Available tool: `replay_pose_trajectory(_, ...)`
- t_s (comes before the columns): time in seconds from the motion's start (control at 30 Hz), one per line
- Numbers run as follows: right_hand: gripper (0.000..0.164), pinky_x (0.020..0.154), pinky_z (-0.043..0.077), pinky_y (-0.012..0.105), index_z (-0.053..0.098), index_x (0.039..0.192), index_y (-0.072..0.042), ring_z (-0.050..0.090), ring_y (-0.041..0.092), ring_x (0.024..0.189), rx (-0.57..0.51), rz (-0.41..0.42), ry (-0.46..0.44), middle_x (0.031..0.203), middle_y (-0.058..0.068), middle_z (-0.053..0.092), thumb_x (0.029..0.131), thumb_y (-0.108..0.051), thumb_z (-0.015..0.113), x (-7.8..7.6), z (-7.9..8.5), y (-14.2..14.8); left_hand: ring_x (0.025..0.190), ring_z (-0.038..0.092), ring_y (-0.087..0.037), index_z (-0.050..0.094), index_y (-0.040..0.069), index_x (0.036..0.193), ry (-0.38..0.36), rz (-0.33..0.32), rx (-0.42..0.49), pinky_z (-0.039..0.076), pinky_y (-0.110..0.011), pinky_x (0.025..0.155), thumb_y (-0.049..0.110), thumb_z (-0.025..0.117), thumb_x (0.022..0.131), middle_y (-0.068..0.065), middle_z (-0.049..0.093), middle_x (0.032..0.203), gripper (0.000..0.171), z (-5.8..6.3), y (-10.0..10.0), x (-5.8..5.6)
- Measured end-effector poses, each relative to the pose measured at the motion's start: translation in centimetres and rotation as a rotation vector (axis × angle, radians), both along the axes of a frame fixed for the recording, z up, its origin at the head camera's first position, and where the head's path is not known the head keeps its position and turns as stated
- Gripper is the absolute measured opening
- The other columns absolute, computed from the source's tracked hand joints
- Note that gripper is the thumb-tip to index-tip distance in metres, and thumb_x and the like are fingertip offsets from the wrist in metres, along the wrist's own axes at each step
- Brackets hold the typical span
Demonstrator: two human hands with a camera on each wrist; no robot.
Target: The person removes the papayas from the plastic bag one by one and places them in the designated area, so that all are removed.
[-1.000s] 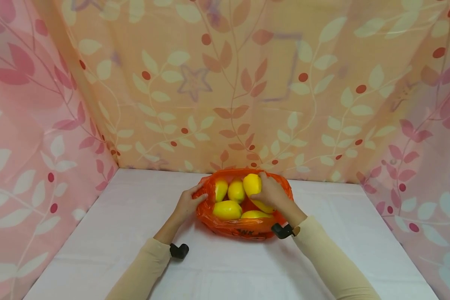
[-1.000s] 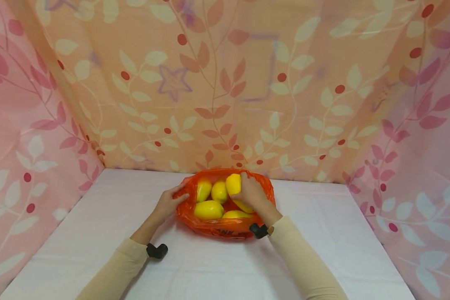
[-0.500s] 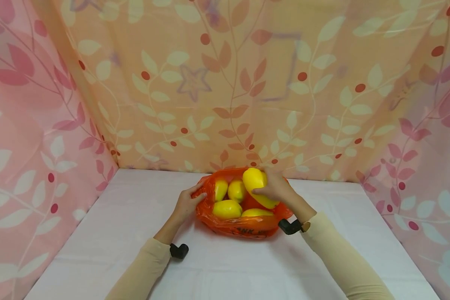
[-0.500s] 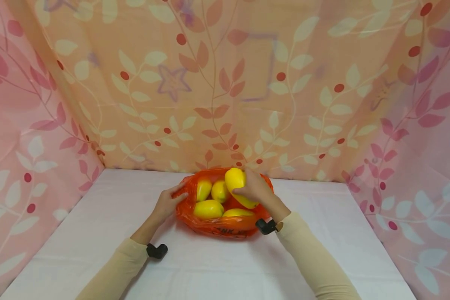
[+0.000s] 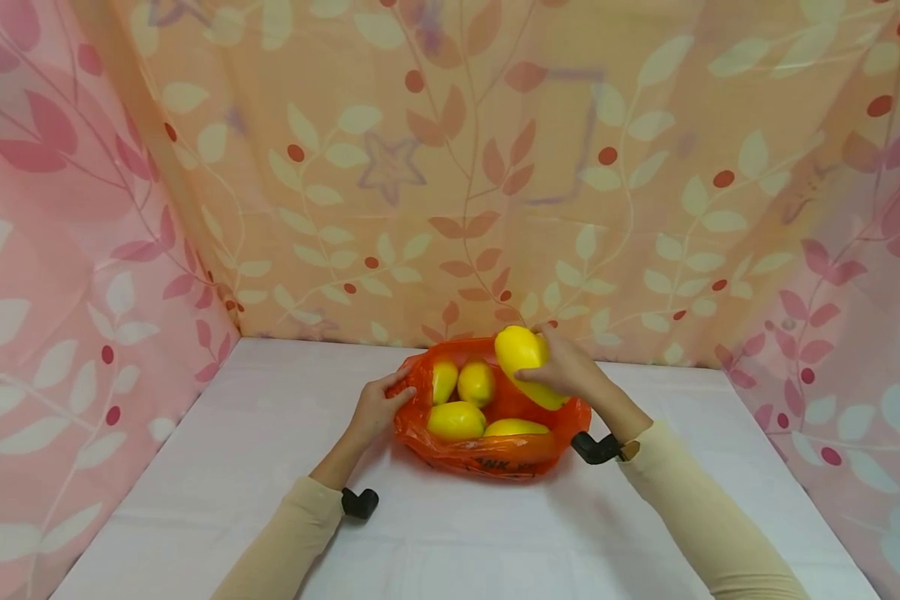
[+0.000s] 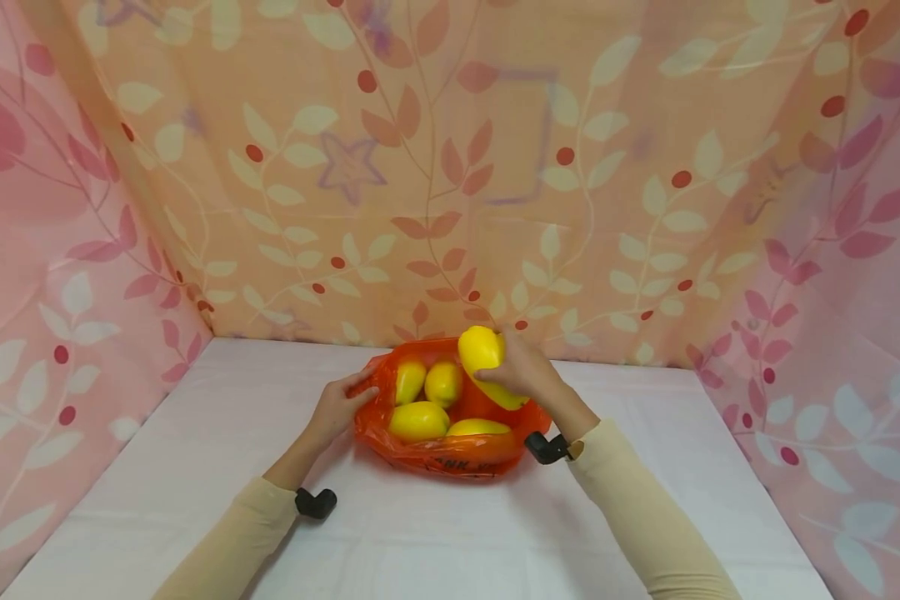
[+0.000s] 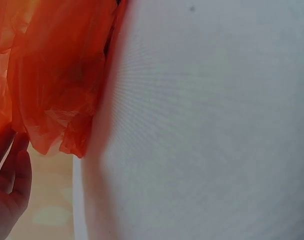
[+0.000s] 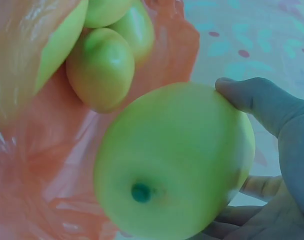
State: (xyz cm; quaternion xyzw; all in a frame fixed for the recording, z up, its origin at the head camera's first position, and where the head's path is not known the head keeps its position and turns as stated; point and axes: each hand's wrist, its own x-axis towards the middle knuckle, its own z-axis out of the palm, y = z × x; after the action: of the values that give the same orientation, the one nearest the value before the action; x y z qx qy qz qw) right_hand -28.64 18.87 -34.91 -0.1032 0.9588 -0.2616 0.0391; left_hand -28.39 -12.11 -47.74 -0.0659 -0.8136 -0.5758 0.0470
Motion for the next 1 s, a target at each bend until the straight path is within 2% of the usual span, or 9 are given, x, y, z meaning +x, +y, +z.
replay_pose_trajectory(0.17,0.083,0.083,0.058,0.047,0.033,0.144,-0.005,0.059,0.035,0.101,0.002,0.007,0.002,0.124,0.021,0.056,0.081,-0.036,0.077,-0.1,0.7,0.4,0.131,0.051,-0.037,0.055,0.004,0.137,0.001,0.009,-0.022,0.048,-0.046,0.103,0.019,0.068,0.091,-0.022,0.056,0.138,0.05,0.0,0.0,0.1)
replay_pose_trajectory(0.53,0.085,0.082,0.058,0.046,0.031,0.145,-0.005,0.059,0.037,0.101,-0.011,-0.004,0.018,0.125,0.024,0.055,0.081,-0.037,0.076,-0.3,1.9,2.1,0.126,0.056,-0.034,0.055,0.009,0.139,-0.072,0.002,0.045,0.051,-0.043,0.1,0.021,0.067,0.092,-0.018,0.054,0.141,0.049,0.5,-0.1,0.3)
replay_pose_trajectory(0.83,0.084,0.067,0.06,0.036,0.03,0.145,-0.009,0.06,0.039,0.099,-0.036,-0.032,-0.002,0.125,0.026,0.053,0.081,-0.037,0.076,-0.5,2.7,4.1,0.128,0.055,-0.034,0.056,0.007,0.137,-0.054,0.01,0.04,0.05,-0.043,0.101,0.019,0.067,0.092,-0.02,0.055,0.14,0.048,0.5,-0.1,0.2)
replay_pose_trajectory(1.0,0.082,0.07,0.06,0.037,0.032,0.144,-0.007,0.06,0.039,0.099,-0.018,-0.041,0.028,0.125,0.027,0.053,0.082,-0.037,0.075,-0.8,2.9,5.0,0.127,0.055,-0.035,0.057,0.007,0.137,-0.056,0.014,0.056,0.05,-0.044,0.101,0.019,0.067,0.092,-0.02,0.055,0.14,0.047,0.5,-0.1,0.4)
